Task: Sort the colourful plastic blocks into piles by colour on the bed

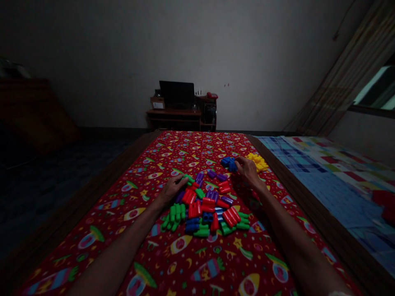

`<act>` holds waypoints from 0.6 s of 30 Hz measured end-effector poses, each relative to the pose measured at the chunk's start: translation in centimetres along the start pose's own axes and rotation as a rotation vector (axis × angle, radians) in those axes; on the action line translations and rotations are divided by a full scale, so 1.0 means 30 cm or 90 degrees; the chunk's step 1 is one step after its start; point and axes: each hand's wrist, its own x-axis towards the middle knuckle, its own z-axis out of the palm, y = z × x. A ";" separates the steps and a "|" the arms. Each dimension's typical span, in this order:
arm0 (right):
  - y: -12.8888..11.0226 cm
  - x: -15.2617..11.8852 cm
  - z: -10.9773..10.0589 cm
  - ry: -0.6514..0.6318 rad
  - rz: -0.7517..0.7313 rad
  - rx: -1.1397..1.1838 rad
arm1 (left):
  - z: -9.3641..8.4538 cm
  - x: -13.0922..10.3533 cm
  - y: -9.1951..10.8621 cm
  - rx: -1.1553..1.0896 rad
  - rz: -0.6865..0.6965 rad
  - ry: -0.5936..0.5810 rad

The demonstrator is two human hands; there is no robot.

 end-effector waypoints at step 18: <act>-0.300 -0.160 -0.031 -0.379 -0.271 0.039 | 0.021 0.013 -0.013 -0.006 0.017 0.074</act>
